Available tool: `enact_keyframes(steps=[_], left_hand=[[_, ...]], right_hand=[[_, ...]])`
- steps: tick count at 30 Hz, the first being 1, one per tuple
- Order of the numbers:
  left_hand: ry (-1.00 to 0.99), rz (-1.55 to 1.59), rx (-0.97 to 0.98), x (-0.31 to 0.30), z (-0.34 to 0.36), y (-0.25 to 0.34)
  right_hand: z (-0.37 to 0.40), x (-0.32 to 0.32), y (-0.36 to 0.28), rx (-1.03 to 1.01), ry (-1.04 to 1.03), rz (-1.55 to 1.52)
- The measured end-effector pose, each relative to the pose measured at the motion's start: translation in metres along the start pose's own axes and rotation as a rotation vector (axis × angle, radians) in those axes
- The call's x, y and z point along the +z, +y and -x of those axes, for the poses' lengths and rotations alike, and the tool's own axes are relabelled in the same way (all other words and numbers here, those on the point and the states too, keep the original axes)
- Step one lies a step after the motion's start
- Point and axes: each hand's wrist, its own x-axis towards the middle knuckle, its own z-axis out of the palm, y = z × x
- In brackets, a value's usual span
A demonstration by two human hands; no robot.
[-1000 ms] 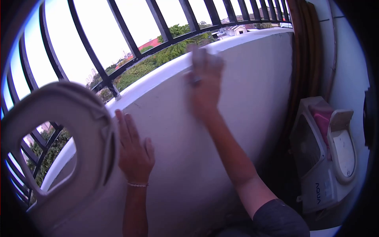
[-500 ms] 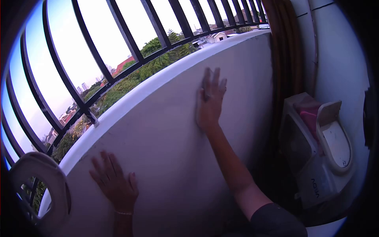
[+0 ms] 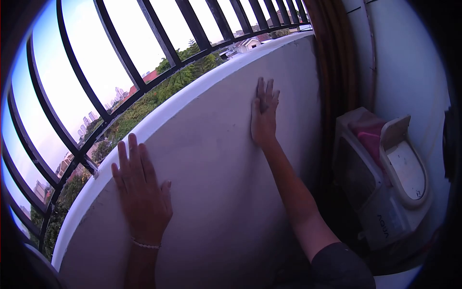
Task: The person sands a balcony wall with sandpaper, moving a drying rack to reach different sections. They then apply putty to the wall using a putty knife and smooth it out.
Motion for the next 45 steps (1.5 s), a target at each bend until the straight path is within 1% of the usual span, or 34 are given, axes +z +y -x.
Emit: enact_keyframes(steps=[1, 3, 5, 6, 7, 9, 10, 11, 13, 15, 17, 19, 21, 23, 25, 27, 29, 31, 33, 35, 37, 38, 40, 42, 44, 45], left_hand=[[-0.005, 0.013, 0.018, 0.000, -0.008, 0.005], [-0.007, 0.017, 0.051, 0.002, -0.023, 0.017], [0.045, 0.031, 0.060, 0.007, -0.038, 0.031], [0.070, 0.041, 0.064, 0.010, -0.043, 0.039], [0.139, 0.032, 0.045, 0.012, -0.047, 0.046], [0.185, -0.004, -0.041, 0.019, -0.052, 0.060], [0.205, -0.022, -0.093, 0.024, -0.051, 0.063], [0.250, -0.030, -0.092, 0.029, -0.053, 0.063], [0.239, -0.069, -0.138, 0.033, -0.054, 0.069], [0.238, -0.119, -0.167, 0.035, -0.056, 0.073], [0.249, -0.159, -0.175, 0.034, -0.058, 0.081], [0.236, -0.162, -0.169, 0.034, -0.057, 0.082], [0.228, -0.150, -0.164, 0.031, -0.056, 0.081], [0.223, -0.116, -0.158, 0.027, -0.055, 0.081], [0.219, -0.134, -0.157, 0.028, -0.054, 0.081], [0.213, -0.148, -0.166, 0.030, -0.055, 0.081], [0.192, -0.153, -0.181, 0.031, -0.056, 0.083], [0.201, -0.155, -0.197, 0.031, -0.056, 0.086], [0.214, -0.156, -0.219, 0.033, -0.059, 0.089], [0.217, -0.167, -0.216, 0.035, -0.059, 0.088], [0.210, -0.185, -0.207, 0.034, -0.057, 0.086], [0.207, -0.193, -0.206, 0.034, -0.057, 0.086], [0.204, -0.195, -0.205, 0.033, -0.056, 0.086], [0.212, -0.207, -0.190, 0.035, -0.056, 0.084], [0.229, -0.223, -0.193, 0.037, -0.057, 0.083], [0.231, -0.216, -0.190, 0.038, -0.057, 0.084]], right_hand=[[-0.015, 0.009, -0.013, 0.105, 0.048, -0.014], [-0.019, 0.010, -0.049, -0.134, 0.063, 0.090], [0.013, -0.002, -0.082, -0.337, -0.066, 0.083], [0.038, -0.007, -0.080, -0.450, -0.165, 0.043], [0.066, -0.012, -0.076, -0.561, -0.264, 0.004], [0.116, -0.018, 0.003, -0.676, -0.398, 0.019], [0.109, -0.018, 0.034, -0.573, -0.351, 0.003], [0.101, -0.020, 0.055, -0.469, -0.310, -0.017], [0.055, -0.027, 0.072, -0.150, -0.161, -0.032], [0.005, -0.015, 0.080, -0.006, -0.019, -0.033], [-0.040, -0.003, 0.060, 0.100, 0.033, 0.023], [-0.049, -0.001, 0.012, -0.108, 0.042, 0.111], [-0.025, -0.006, -0.026, -0.282, -0.040, 0.066], [0.027, -0.015, -0.033, -0.476, -0.204, 0.002], [0.083, -0.018, 0.005, -0.659, -0.361, 0.035], [0.104, -0.019, 0.068, -0.531, -0.270, -0.006], [0.087, -0.024, 0.118, -0.239, -0.178, -0.020], [0.038, -0.024, 0.139, -0.029, -0.057, -0.042], [-0.017, -0.010, 0.140, 0.121, 0.013, -0.022], [-0.051, -0.006, 0.105, 0.050, 0.038, -0.014], [-0.051, -0.015, 0.056, -0.186, -0.030, 0.019], [-0.041, -0.016, 0.049, -0.267, -0.087, 0.016], [0.000, -0.022, 0.043, -0.430, -0.212, 0.008], [0.052, -0.027, 0.078, -0.605, -0.302, 0.152], [0.102, -0.032, 0.136, -0.548, -0.354, 0.106], [0.120, -0.040, 0.156, -0.389, -0.368, 0.090]])
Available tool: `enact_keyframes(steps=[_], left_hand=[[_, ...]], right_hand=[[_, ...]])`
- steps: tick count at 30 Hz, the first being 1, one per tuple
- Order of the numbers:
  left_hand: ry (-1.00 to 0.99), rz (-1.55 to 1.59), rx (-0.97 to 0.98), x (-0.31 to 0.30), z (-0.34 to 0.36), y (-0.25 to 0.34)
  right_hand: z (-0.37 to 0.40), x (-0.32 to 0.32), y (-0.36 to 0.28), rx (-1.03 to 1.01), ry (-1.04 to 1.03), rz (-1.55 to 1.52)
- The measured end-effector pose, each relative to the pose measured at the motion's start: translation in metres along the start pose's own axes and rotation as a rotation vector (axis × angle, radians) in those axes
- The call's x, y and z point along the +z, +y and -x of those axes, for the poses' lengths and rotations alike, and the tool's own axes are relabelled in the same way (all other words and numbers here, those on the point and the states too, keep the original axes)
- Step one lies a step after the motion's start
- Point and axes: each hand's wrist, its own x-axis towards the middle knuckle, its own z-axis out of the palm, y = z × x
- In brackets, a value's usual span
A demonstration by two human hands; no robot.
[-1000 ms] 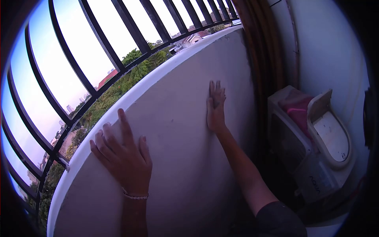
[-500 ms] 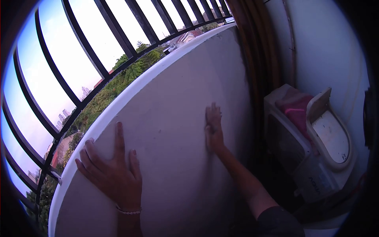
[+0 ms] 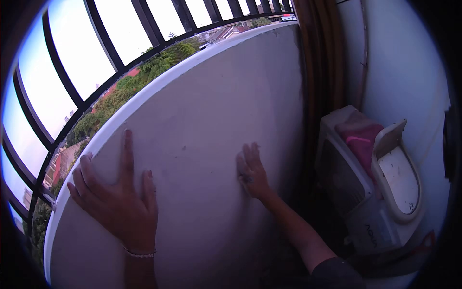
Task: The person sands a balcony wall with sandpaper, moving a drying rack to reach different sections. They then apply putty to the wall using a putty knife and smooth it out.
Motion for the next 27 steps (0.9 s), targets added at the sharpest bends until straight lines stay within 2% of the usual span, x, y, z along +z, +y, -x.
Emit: enact_keyframes(steps=[3, 6, 8, 9, 11, 14, 17, 19, 22, 27], left_hand=[[0.000, 0.025, -0.003, -0.002, -0.001, 0.001], [-0.002, 0.078, -0.007, 0.000, -0.001, 0.000], [0.002, 0.126, -0.015, 0.003, 0.001, 0.001], [-0.057, 0.195, 0.045, -0.001, -0.001, -0.001], [-0.165, 0.305, 0.186, -0.005, -0.002, -0.003], [-0.256, 0.361, 0.502, 0.007, 0.027, -0.010], [-0.186, 0.181, 0.701, 0.003, 0.085, -0.036], [-0.246, 0.170, 0.659, -0.007, 0.119, -0.065], [-0.247, 0.153, 0.523, -0.023, 0.166, -0.111], [-0.260, 0.045, 0.239, -0.049, 0.251, -0.189]], right_hand=[[0.062, 0.005, 0.029, 0.375, 0.013, -0.094], [0.128, 0.018, 0.039, 0.645, -0.006, -0.194], [0.175, 0.032, 0.020, 0.801, 0.014, -0.249], [0.190, 0.032, 0.000, 0.886, 0.012, -0.248], [0.231, 0.040, -0.034, 1.337, -0.121, -0.298], [0.249, 0.029, -0.086, 1.211, -0.187, -0.313], [0.253, 0.000, -0.100, 1.180, -0.287, -0.339], [0.241, -0.017, -0.101, 1.178, -0.326, -0.382], [0.215, -0.035, -0.117, 0.772, -0.099, -0.486], [0.182, -0.049, -0.139, 0.669, -0.082, -0.532]])
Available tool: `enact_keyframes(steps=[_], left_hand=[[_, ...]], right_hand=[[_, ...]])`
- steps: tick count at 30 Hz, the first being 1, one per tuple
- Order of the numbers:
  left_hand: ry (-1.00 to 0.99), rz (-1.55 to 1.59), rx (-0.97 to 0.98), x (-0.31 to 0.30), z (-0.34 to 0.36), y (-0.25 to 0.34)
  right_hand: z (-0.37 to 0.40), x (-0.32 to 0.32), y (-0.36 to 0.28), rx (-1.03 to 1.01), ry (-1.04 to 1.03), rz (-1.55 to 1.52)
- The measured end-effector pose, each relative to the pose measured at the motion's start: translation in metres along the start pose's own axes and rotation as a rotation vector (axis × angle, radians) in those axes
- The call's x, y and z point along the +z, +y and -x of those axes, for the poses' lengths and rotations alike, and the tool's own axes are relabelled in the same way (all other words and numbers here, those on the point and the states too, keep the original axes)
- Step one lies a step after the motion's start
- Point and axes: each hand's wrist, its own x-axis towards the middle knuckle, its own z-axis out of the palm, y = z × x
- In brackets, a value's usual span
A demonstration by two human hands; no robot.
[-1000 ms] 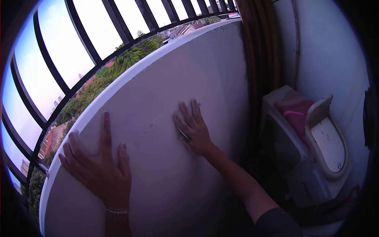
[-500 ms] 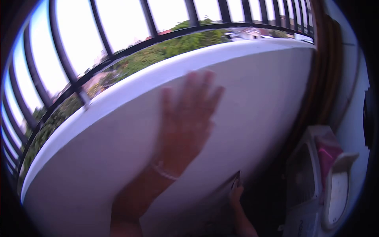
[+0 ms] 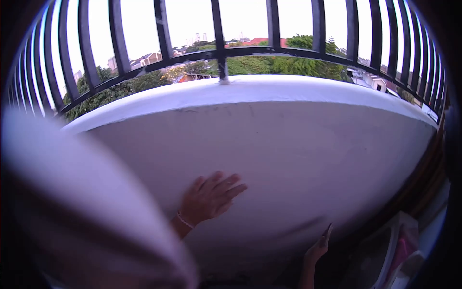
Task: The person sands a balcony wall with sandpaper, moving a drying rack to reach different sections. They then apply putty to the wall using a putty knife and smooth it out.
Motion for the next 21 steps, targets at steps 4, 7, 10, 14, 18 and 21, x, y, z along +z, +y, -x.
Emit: enact_keyframes(steps=[4, 7, 10, 14, 18, 21], left_hand=[[-0.016, 0.018, -0.283, 0.004, 0.070, -0.028], [0.059, -0.048, -0.334, 0.002, 0.105, -0.062], [0.181, -0.010, -0.365, -0.018, 0.131, -0.095], [0.138, -0.015, -0.456, -0.035, 0.201, -0.154], [-0.009, -0.041, -0.548, -0.062, 0.284, -0.206], [-0.095, 0.001, -0.571, -0.052, 0.296, -0.195]], right_hand=[[-0.006, 0.019, -0.033, -0.193, -0.004, 0.037], [-0.008, 0.038, -0.076, -0.329, -0.033, 0.163], [-0.011, 0.065, -0.133, -0.542, -0.029, 0.184], [-0.020, 0.104, -0.186, -0.705, 0.033, 0.257], [-0.003, 0.163, -0.270, -0.745, 0.184, 0.310], [-0.011, 0.211, -0.308, -0.748, 0.257, 0.298]])
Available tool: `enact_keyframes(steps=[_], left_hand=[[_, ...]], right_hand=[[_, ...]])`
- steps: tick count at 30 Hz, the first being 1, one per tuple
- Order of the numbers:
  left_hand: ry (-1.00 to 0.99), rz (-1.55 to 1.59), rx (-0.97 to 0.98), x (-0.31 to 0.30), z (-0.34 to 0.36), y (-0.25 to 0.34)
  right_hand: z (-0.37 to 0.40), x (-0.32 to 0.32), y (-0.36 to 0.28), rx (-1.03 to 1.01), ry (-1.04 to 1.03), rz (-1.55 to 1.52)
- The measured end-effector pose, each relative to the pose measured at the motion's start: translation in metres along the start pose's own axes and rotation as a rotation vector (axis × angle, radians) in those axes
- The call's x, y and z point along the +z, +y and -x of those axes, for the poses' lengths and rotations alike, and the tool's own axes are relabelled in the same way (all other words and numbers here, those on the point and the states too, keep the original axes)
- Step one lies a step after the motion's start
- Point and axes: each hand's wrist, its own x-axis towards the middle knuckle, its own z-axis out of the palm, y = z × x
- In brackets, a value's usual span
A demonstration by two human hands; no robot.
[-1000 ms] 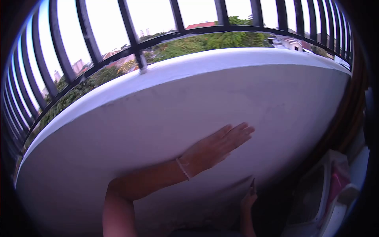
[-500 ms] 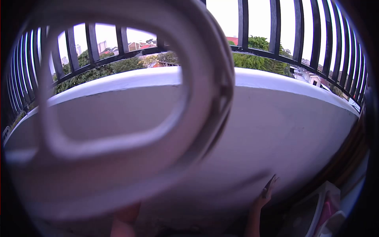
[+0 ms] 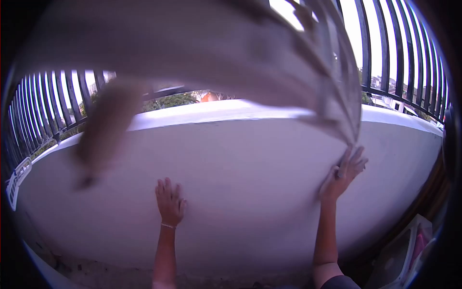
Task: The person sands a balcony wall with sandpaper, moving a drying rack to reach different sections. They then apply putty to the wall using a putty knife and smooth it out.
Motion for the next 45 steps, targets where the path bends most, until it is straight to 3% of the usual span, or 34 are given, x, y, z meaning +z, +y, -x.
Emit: enact_keyframes(steps=[6, 10, 12, 15, 18, 20, 22, 25, 26, 29, 42, 44, 45], left_hand=[[-0.141, 0.055, -0.095, -0.004, 0.021, -0.018], [-0.105, 0.138, -0.237, 0.002, 0.028, -0.021], [-0.081, 0.178, -0.317, 0.013, 0.033, -0.028], [-0.065, 0.216, -0.378, 0.052, 0.059, -0.048], [-0.117, 0.107, -0.319, 0.049, 0.063, -0.056], [-0.159, 0.093, -0.337, 0.048, 0.060, -0.054], [-0.180, 0.043, -0.348, 0.051, 0.062, -0.063], [-0.169, 0.065, -0.347, 0.054, 0.064, -0.062], [-0.172, 0.079, -0.355, 0.055, 0.064, -0.062], [-0.167, 0.067, -0.336, 0.048, 0.065, -0.063], [-0.117, 0.104, -0.361, 0.057, 0.079, -0.068], [-0.040, 0.188, -0.353, 0.077, 0.095, -0.080], [-0.013, 0.233, -0.376, 0.086, 0.107, -0.074]], right_hand=[[0.020, 0.042, -0.142, -0.221, -0.173, -0.009], [0.075, 0.059, -0.111, -0.532, -0.360, 0.036], [0.089, 0.070, -0.048, -0.515, -0.291, -0.055], [0.070, 0.057, 0.019, -0.191, -0.156, 0.077], [0.018, 0.029, -0.013, 0.149, -0.014, 0.077], [0.005, 0.054, -0.053, 0.138, 0.079, 0.089], [0.023, 0.099, -0.108, -0.057, -0.008, 0.041], [0.065, 0.101, -0.186, -0.432, -0.232, 0.073], [0.084, 0.100, -0.194, -0.592, -0.306, 0.067], [0.116, 0.088, -0.176, -0.802, -0.423, 0.011], [0.155, 0.107, -0.142, -0.756, -0.219, 0.041], [0.165, 0.104, -0.139, -0.703, -0.445, 0.144], [0.162, 0.117, -0.145, -0.735, -0.333, 0.108]])
